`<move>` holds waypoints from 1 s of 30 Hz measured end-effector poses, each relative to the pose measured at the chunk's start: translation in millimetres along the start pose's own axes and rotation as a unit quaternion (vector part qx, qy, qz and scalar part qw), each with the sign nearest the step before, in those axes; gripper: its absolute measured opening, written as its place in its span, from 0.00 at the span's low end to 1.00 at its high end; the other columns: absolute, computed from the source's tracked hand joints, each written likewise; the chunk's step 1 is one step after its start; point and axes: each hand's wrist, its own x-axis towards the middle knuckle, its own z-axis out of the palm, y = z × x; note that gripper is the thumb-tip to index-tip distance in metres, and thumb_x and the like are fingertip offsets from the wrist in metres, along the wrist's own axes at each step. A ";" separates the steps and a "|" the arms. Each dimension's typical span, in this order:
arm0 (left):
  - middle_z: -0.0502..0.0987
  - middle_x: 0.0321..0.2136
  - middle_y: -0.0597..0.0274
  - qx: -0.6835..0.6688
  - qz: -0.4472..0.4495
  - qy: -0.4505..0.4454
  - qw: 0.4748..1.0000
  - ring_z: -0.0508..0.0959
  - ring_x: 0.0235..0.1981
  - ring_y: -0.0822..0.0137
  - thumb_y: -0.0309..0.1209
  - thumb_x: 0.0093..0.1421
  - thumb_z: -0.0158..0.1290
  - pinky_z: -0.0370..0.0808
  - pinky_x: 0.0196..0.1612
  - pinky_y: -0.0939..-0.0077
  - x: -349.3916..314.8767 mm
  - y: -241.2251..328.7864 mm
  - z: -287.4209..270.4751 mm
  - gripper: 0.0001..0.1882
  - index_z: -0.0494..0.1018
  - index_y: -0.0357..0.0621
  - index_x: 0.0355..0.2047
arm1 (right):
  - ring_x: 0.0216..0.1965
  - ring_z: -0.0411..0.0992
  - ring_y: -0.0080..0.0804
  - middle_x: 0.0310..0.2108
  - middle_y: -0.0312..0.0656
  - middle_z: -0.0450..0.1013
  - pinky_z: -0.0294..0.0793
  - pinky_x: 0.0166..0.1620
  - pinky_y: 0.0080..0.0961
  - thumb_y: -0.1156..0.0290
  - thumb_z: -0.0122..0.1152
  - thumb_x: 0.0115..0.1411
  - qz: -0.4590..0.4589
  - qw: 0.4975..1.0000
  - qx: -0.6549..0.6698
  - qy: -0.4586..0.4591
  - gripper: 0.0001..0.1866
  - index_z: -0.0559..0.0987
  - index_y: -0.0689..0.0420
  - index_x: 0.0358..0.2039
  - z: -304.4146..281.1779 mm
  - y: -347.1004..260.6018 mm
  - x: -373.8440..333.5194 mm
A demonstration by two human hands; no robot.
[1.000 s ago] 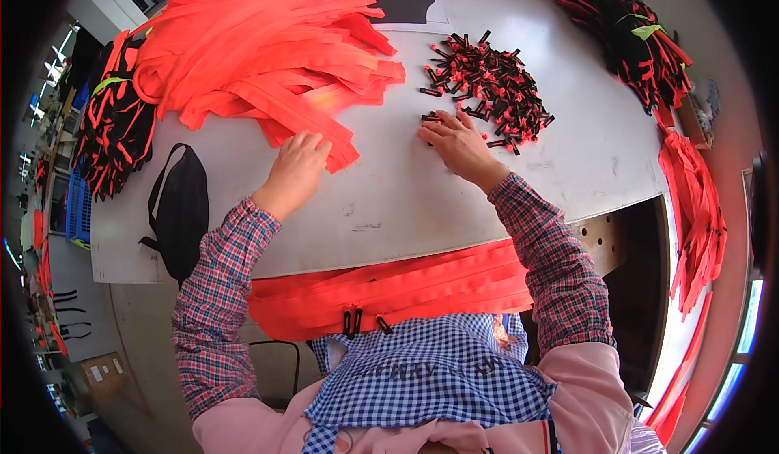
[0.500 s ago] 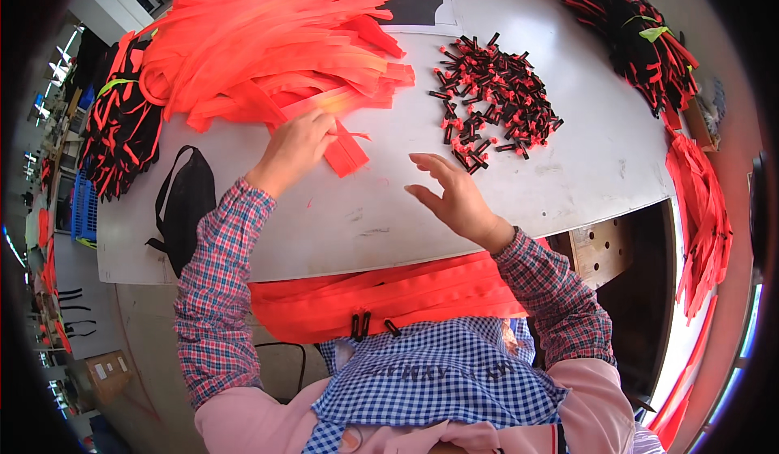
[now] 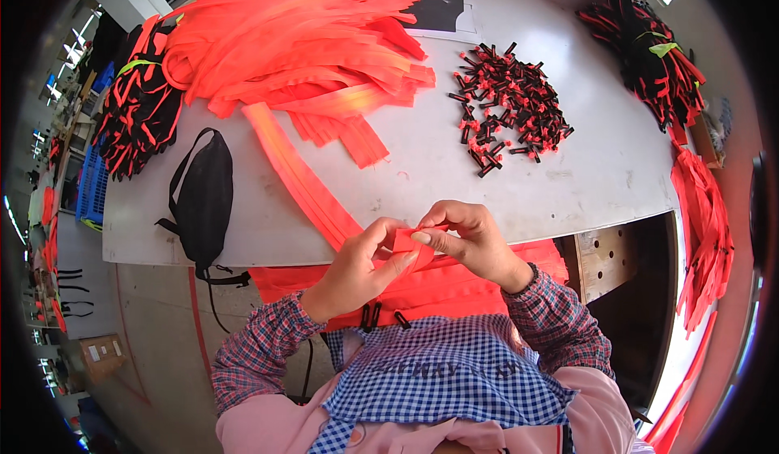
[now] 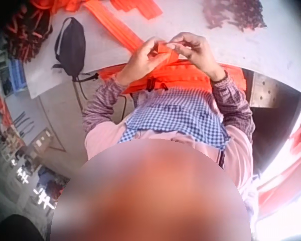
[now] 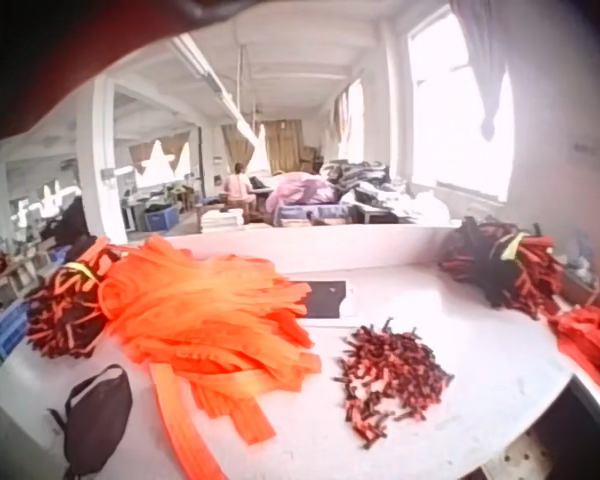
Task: The recorder is manually sliding black zipper pulls onto strips of red zipper tape as part of a manufacturing workflow.
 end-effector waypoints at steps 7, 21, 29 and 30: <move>0.80 0.38 0.57 0.004 0.012 0.099 0.995 0.79 0.35 0.73 0.23 0.64 0.55 0.76 0.36 0.79 1.1 -2.4 11.7 0.14 0.75 0.34 0.50 | 0.31 0.71 0.19 0.32 0.37 0.78 0.74 0.36 0.20 0.73 0.60 0.66 0.109 0.990 0.092 0.005 0.08 0.80 0.63 0.43 1.0 -10.7 -13.6; 0.79 0.31 0.56 0.299 0.213 0.176 0.914 0.81 0.29 0.64 0.20 0.57 0.60 0.78 0.30 0.74 6.2 -5.1 23.6 0.13 0.80 0.37 0.45 | 0.32 0.70 0.15 0.30 0.33 0.74 0.74 0.37 0.19 0.68 0.54 0.70 0.137 0.979 0.140 0.051 0.12 0.78 0.65 0.42 13.2 1.2 -29.1; 0.80 0.34 0.56 0.206 0.121 0.152 0.959 0.81 0.33 0.65 0.19 0.58 0.59 0.79 0.34 0.74 8.5 -10.3 30.2 0.11 0.80 0.37 0.42 | 0.34 0.70 0.16 0.33 0.32 0.74 0.74 0.37 0.20 0.65 0.55 0.70 0.183 0.965 0.183 0.041 0.14 0.79 0.64 0.42 -8.9 40.4 -17.1; 0.80 0.35 0.56 0.164 0.073 0.150 0.972 0.81 0.34 0.65 0.19 0.59 0.59 0.79 0.36 0.75 7.9 -9.8 28.6 0.10 0.80 0.37 0.41 | 0.34 0.72 0.18 0.33 0.33 0.76 0.74 0.37 0.20 0.65 0.56 0.69 0.176 0.981 0.067 0.053 0.13 0.80 0.63 0.41 -19.3 51.2 -8.1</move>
